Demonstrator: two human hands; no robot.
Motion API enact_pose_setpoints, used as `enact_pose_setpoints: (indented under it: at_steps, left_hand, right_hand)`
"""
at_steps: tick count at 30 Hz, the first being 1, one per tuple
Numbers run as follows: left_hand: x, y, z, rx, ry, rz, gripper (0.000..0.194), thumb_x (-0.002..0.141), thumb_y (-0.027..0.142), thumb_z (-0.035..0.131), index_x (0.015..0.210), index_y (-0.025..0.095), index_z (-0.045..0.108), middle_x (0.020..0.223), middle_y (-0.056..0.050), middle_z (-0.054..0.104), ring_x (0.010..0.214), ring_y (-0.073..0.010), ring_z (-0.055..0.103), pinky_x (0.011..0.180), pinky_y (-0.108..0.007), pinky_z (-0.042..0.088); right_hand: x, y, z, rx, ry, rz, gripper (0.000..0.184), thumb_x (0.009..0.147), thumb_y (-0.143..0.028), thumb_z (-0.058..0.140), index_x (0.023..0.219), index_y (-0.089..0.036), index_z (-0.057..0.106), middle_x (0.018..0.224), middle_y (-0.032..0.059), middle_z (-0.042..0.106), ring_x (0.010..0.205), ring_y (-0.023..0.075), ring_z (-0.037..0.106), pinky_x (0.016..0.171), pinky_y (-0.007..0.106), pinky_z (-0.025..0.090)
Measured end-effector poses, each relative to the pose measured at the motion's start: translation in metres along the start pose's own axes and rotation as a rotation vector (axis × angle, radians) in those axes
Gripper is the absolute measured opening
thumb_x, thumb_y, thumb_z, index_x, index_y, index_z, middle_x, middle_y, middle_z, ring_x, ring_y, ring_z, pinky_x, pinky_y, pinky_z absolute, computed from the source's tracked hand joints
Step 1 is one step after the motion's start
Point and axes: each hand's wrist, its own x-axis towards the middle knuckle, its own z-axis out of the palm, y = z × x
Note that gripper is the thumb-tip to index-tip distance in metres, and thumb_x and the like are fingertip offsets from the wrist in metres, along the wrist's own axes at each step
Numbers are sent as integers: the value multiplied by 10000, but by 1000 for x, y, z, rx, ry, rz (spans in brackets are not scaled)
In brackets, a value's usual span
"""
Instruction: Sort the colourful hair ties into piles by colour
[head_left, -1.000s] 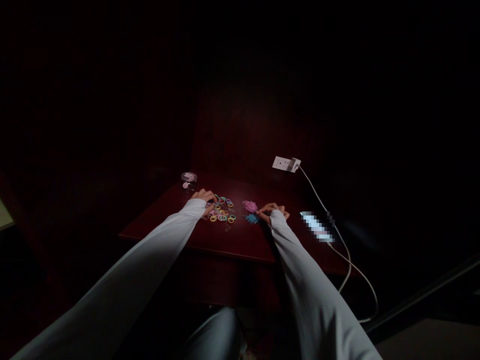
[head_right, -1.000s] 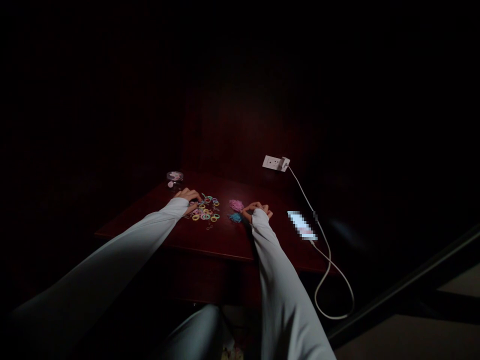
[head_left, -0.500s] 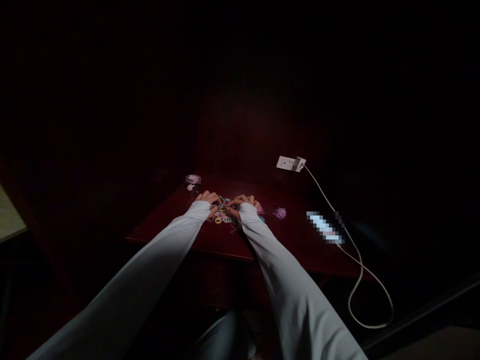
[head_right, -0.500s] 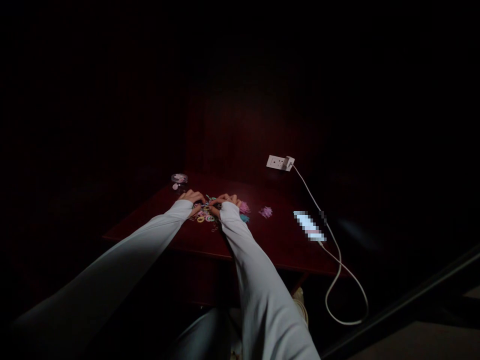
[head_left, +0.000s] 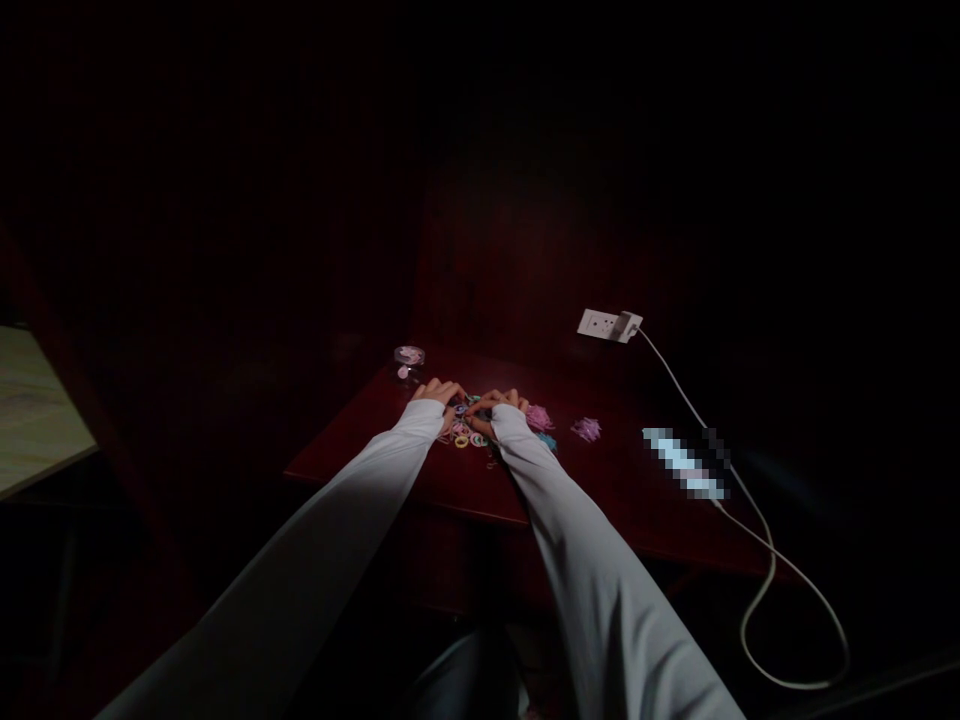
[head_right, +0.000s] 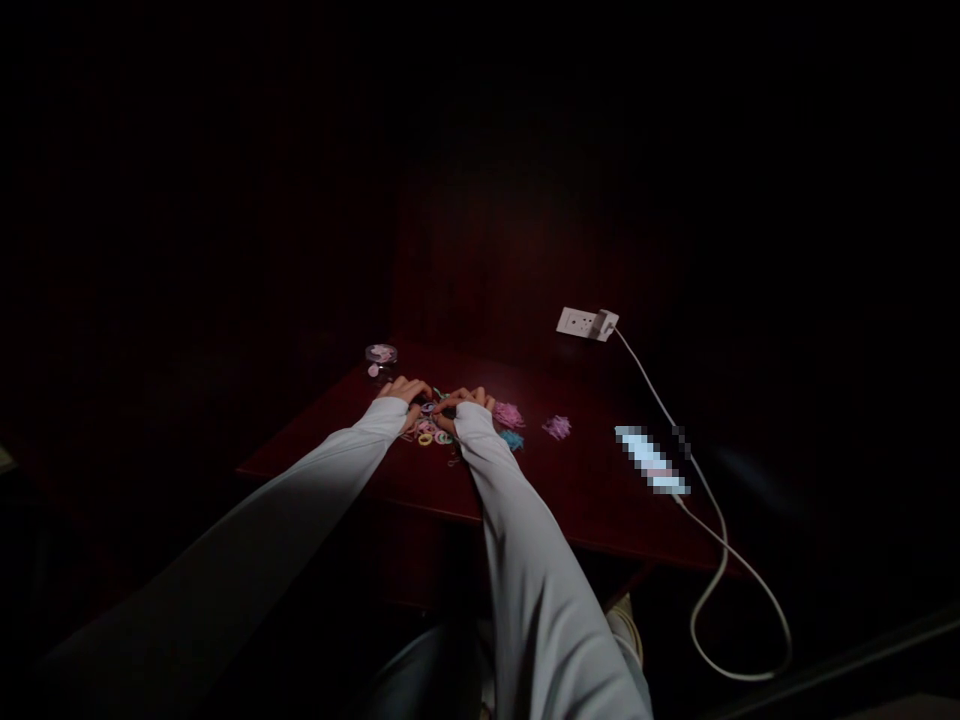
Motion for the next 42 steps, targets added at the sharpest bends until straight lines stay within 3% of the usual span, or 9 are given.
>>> enact_pose_setpoints:
  at_steps: [9, 21, 28, 35, 42]
  left_hand:
    - [0, 1, -2, 16, -48, 13, 310, 806, 108, 536, 1064, 251, 628, 1173, -38, 692, 1113, -277, 530, 915, -408, 395]
    - [1, -5, 2, 5, -14, 62, 277, 825, 130, 534, 1052, 249, 638, 1128, -36, 689, 1074, -263, 533, 874, -388, 394]
    - [3, -9, 6, -12, -10, 64, 149, 941, 266, 551, 1031, 259, 669, 1110, -31, 696, 1056, -250, 532, 875, -375, 397]
    - [0, -3, 5, -34, 4, 91, 206, 996, 362, 537, 997, 252, 711, 1145, -25, 705, 1039, -231, 533, 890, -370, 394]
    - [3, -14, 13, -60, -1, 192, 238, 995, 393, 530, 983, 246, 717, 1138, -28, 713, 1026, -225, 531, 853, -347, 401]
  right_hand:
    - [-5, 13, 6, 5, -32, 11, 231, 918, -501, 688, 1098, -406, 797, 1198, 24, 676, 1131, 257, 444, 938, 374, 251]
    - [0, 8, 9, 19, 55, -28, 192, 913, -433, 695, 922, -287, 819, 1103, 51, 729, 1113, 269, 462, 920, 371, 241]
    - [2, 15, 4, 63, 113, 38, 258, 925, -499, 659, 883, -292, 807, 1090, 53, 727, 1105, 276, 459, 894, 372, 250]
    - [-2, 18, 1, 69, 145, 73, 237, 938, -494, 654, 889, -320, 808, 1083, 30, 732, 1103, 259, 471, 898, 367, 263]
    - [-6, 13, -5, 110, 108, 56, 290, 930, -553, 643, 925, -322, 818, 1089, 45, 733, 1096, 269, 472, 912, 380, 263]
